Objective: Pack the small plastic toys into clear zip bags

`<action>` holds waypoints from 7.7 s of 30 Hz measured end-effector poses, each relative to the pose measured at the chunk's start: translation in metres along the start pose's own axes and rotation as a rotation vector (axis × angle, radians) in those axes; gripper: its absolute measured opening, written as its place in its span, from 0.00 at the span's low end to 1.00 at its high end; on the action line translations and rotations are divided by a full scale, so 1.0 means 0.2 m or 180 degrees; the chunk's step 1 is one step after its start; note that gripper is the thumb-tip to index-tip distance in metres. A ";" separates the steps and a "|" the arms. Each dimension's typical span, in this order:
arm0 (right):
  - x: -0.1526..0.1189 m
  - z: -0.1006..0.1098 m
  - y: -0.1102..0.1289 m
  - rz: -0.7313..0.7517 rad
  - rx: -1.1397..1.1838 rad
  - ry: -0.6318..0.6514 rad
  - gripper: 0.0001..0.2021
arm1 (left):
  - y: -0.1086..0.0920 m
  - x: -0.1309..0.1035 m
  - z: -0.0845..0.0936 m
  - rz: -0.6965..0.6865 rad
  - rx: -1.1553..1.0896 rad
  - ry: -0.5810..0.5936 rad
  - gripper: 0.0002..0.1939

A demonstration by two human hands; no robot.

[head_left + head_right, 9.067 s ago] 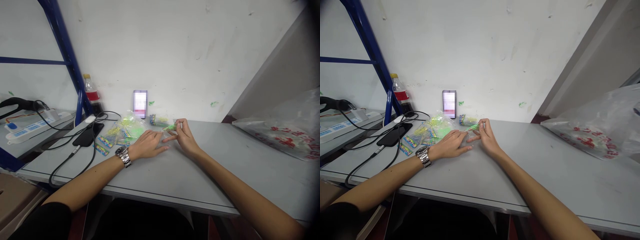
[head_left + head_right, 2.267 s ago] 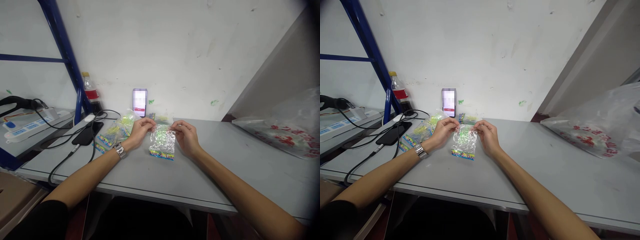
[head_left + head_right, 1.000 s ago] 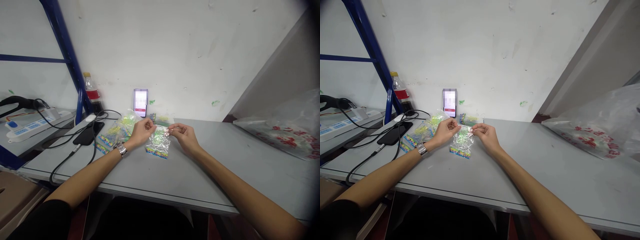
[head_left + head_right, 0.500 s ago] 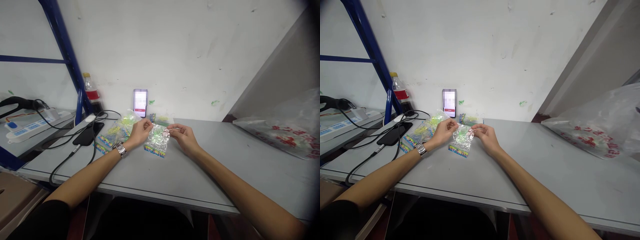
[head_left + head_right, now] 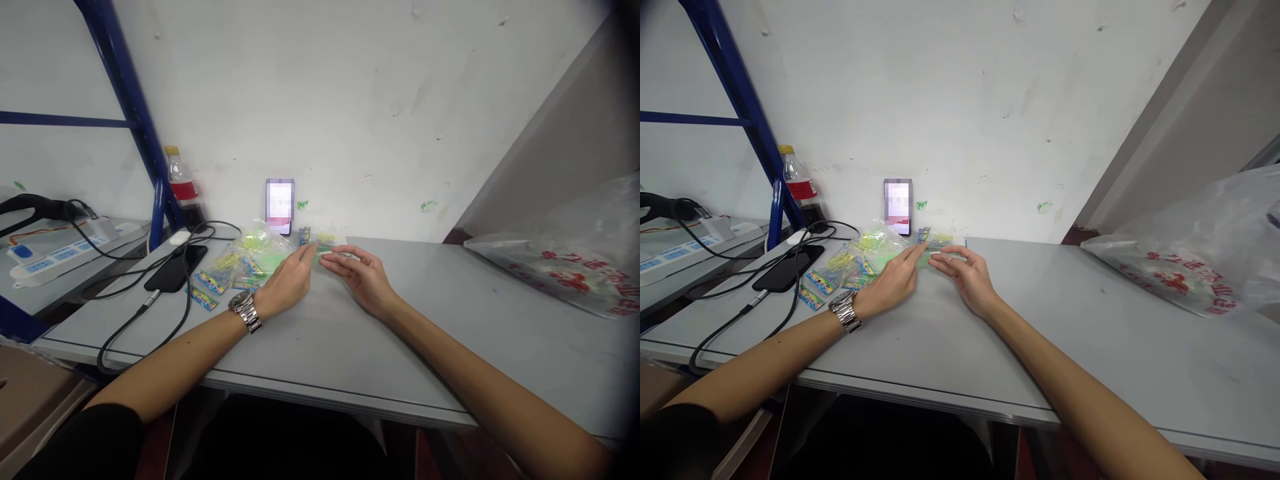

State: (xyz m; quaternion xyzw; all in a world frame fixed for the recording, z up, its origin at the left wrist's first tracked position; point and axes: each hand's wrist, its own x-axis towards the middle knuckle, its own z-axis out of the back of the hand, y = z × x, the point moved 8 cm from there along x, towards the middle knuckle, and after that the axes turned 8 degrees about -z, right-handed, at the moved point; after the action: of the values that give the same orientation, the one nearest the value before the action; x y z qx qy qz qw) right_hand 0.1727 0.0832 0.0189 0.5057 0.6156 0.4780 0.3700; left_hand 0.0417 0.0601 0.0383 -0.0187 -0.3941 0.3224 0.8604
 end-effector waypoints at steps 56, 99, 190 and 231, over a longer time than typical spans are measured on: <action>0.10 0.27 0.05 0.0486 -0.3208 -0.1391 0.09 | 0.17 0.01 0.10 0.0235 0.1603 0.0247 0.17; 0.19 0.19 0.01 0.0866 -0.0808 -0.0704 0.01 | 0.06 0.02 0.07 -0.0232 0.1594 0.0268 0.14; 0.19 -0.05 -0.13 -0.0463 -0.1270 0.0902 0.08 | 0.08 0.00 0.00 0.0165 -0.0631 0.0087 0.09; 0.14 -0.12 -0.13 -0.0592 -0.1376 0.1397 0.13 | 0.18 -0.02 -0.08 0.0968 -0.2130 -0.0144 0.05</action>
State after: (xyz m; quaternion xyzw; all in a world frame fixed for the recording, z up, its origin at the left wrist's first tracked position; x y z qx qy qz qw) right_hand 0.1372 0.1051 0.0004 0.2417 0.6084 0.6595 0.3693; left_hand 0.0319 0.0895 0.0156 -0.3504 -0.4894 0.3003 0.7400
